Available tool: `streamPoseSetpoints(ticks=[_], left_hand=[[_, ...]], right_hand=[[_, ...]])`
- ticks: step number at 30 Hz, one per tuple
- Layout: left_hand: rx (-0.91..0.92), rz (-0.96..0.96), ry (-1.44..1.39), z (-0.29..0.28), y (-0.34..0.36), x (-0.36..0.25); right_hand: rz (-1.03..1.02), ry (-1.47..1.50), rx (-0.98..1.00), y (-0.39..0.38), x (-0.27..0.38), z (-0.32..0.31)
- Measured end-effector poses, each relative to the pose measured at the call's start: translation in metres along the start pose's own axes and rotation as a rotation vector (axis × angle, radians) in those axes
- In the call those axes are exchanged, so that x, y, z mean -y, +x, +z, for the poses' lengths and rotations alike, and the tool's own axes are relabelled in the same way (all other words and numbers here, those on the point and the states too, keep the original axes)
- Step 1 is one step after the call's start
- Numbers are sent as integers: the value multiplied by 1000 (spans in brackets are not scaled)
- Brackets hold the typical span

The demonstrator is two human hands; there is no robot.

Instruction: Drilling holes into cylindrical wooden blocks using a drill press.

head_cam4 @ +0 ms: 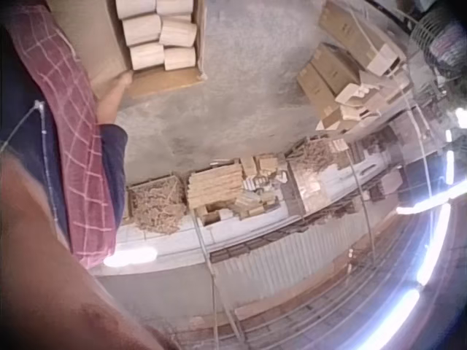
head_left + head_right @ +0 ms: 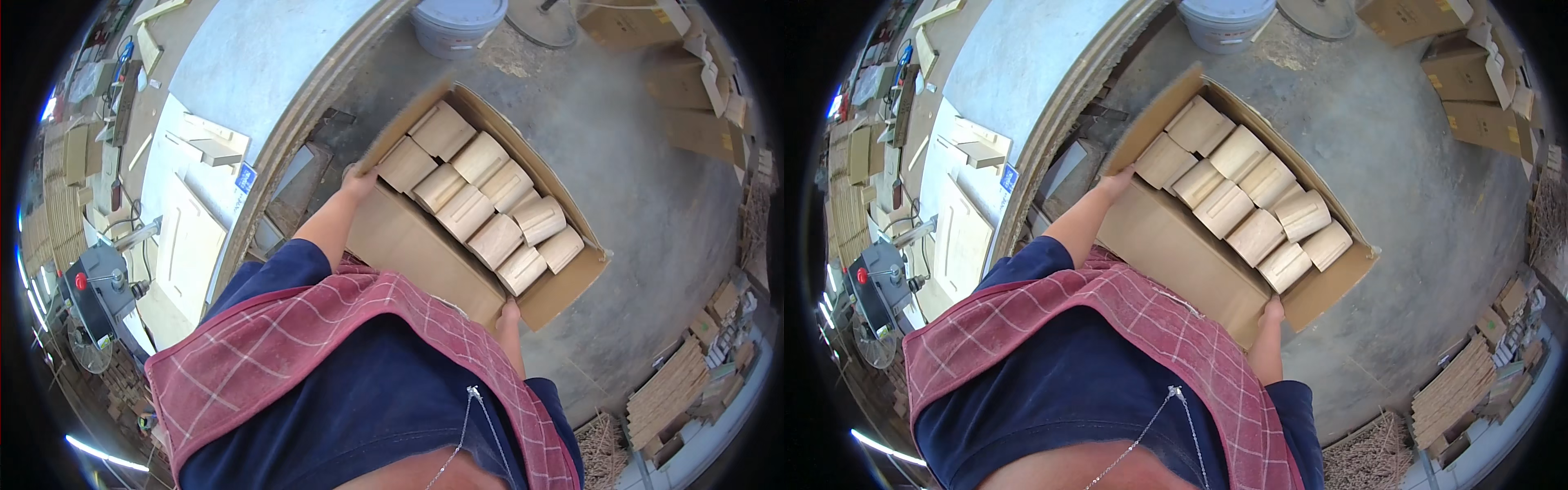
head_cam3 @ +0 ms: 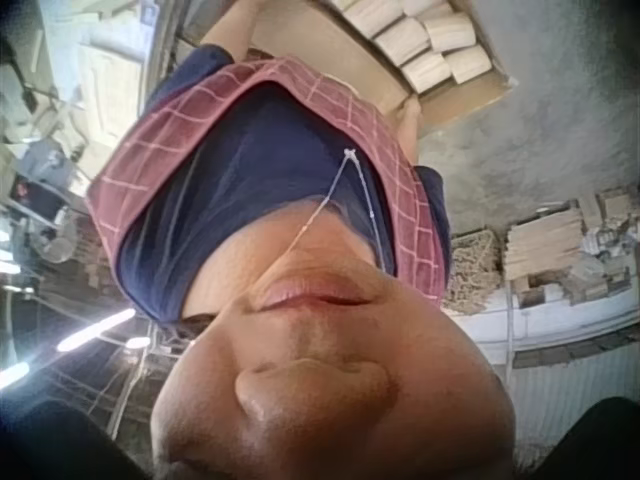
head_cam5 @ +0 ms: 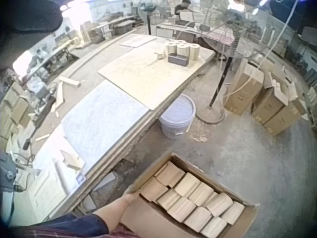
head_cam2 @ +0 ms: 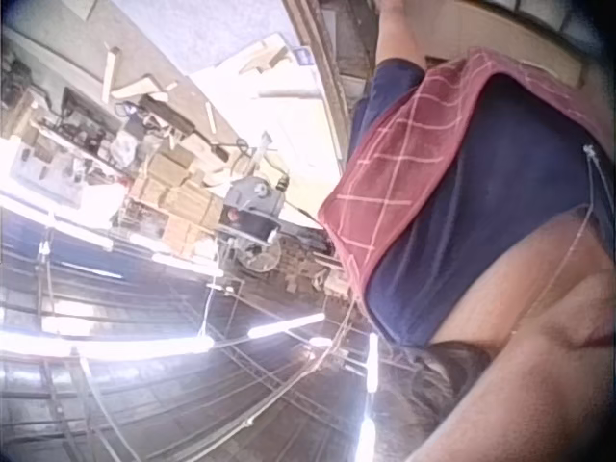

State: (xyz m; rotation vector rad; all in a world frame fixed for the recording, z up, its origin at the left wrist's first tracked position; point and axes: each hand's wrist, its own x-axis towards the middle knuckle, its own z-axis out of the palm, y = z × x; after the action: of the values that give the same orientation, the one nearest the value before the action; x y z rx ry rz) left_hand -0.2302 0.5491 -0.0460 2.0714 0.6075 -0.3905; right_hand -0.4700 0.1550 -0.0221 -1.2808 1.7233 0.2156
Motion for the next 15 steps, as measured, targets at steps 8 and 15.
streamPoseSetpoints(ticks=[8, 15], left_hand=[[323, 276, 223, -21, -8, -27], [250, 355, 196, -43, -17, -37]], right_hand=[[69, 3, -23, 0, 10, -6], [1, -69, -119, -14, 2, -3]])
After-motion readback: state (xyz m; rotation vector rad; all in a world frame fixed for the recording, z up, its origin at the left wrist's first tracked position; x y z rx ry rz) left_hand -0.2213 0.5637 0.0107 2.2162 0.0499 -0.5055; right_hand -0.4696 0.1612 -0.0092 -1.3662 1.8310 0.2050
